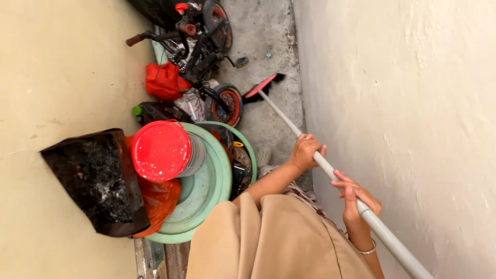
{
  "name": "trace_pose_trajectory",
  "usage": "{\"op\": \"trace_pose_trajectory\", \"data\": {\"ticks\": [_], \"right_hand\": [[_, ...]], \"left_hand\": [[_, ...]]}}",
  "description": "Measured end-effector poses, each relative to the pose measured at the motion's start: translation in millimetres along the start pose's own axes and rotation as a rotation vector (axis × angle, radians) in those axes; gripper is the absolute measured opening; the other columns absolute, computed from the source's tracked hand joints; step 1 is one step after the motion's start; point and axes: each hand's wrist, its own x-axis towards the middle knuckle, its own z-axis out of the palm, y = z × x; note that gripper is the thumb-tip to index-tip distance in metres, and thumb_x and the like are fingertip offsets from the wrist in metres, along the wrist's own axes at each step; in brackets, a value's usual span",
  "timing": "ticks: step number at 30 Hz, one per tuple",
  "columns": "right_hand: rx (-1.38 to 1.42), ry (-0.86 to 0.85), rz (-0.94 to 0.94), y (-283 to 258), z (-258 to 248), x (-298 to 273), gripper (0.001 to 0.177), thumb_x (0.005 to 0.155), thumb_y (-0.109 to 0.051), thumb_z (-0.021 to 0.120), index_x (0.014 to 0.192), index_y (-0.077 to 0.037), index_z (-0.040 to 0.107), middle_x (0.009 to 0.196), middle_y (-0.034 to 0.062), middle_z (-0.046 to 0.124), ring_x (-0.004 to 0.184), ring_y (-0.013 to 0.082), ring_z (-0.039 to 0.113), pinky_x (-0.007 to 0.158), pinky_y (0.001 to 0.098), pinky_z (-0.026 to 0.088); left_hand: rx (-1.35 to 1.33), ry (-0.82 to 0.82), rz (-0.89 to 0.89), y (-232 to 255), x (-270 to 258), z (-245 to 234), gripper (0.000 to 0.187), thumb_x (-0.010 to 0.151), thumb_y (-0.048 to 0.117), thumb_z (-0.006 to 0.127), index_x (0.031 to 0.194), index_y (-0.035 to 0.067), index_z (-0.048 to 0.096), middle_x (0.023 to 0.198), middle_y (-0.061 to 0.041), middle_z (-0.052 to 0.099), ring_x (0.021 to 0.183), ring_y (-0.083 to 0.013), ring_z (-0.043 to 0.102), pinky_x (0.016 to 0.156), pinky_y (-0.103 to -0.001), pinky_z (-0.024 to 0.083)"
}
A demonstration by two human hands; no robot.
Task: The person sweeps a concrete floor with a broom, navigating around a green bucket, wooden boards, a bicycle, and a wheelbarrow. They continue sweeping past a tire and orange poles to reach the area near a metal rack.
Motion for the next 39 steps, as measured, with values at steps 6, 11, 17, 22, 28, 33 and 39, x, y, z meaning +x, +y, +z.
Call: {"op": "trace_pose_trajectory", "data": {"ticks": [6,11,17,22,28,33,39], "right_hand": [[0.002,-0.074,0.149,61,61,57,0.019,0.103,-0.009,0.061,0.094,0.003,0.071,0.11,0.0178,0.076,0.129,0.0337,0.066,0.093,0.0375,0.056],[0.05,-0.053,0.113,131,128,146,0.011,0.1,-0.007,0.067,0.105,0.002,0.069,0.13,0.0196,0.069,0.135,0.0325,0.061,0.113,0.0403,0.049],[-0.006,0.013,0.128,87,135,226,0.024,0.104,-0.023,0.061,0.111,-0.001,0.068,0.147,0.0219,0.058,0.142,0.0328,0.052,0.12,0.0427,0.039],[0.253,0.236,-0.088,24,59,208,0.049,0.114,-0.046,0.057,0.101,-0.001,0.066,0.118,0.0232,0.069,0.132,0.0377,0.063,0.123,0.057,0.039],[0.534,0.44,-0.115,73,38,147,0.041,0.124,-0.024,0.063,0.09,-0.001,0.069,0.089,0.0168,0.075,0.089,0.0328,0.074,0.121,0.061,0.045],[0.055,0.248,0.353,90,113,137,0.023,0.101,-0.018,0.064,0.113,-0.001,0.074,0.132,0.0152,0.07,0.128,0.0245,0.063,0.109,0.0342,0.048],[-0.16,0.357,0.187,36,87,83,0.014,0.096,-0.004,0.074,0.11,-0.002,0.076,0.122,0.0143,0.076,0.112,0.0204,0.073,0.099,0.0283,0.057]], "left_hand": [[0.089,-0.015,-0.009,-131,22,16,0.023,0.082,0.011,0.072,0.063,0.01,0.058,0.069,-0.009,0.062,0.079,-0.0324,0.06,0.076,-0.046,0.045],[0.189,-0.081,-0.046,-243,121,19,0.018,0.08,0.016,0.073,0.066,0.012,0.063,0.075,-0.008,0.063,0.087,-0.033,0.062,0.082,-0.05,0.045],[0.217,-0.053,0.04,-234,242,5,0.014,0.08,0.018,0.071,0.07,0.012,0.063,0.081,-0.009,0.064,0.095,-0.0319,0.064,0.095,-0.053,0.044],[-0.106,-0.047,0.234,-124,266,1,0.027,0.088,0.011,0.072,0.067,0.01,0.056,0.069,-0.008,0.058,0.075,-0.0296,0.06,0.08,-0.045,0.048],[-0.286,-0.442,0.184,-138,177,49,0.017,0.085,0.017,0.076,0.073,0.014,0.065,0.067,-0.004,0.062,0.067,-0.0253,0.061,0.071,-0.041,0.049],[0.003,-0.599,0.121,-238,138,52,0.015,0.061,0.012,0.08,0.07,0.016,0.069,0.076,-0.01,0.068,0.082,-0.0347,0.067,0.083,-0.046,0.052],[-0.077,-0.24,0.14,-143,123,20,0.022,0.084,0.008,0.075,0.072,0.006,0.057,0.075,-0.014,0.061,0.08,-0.0368,0.059,0.1,-0.053,0.046]]}}
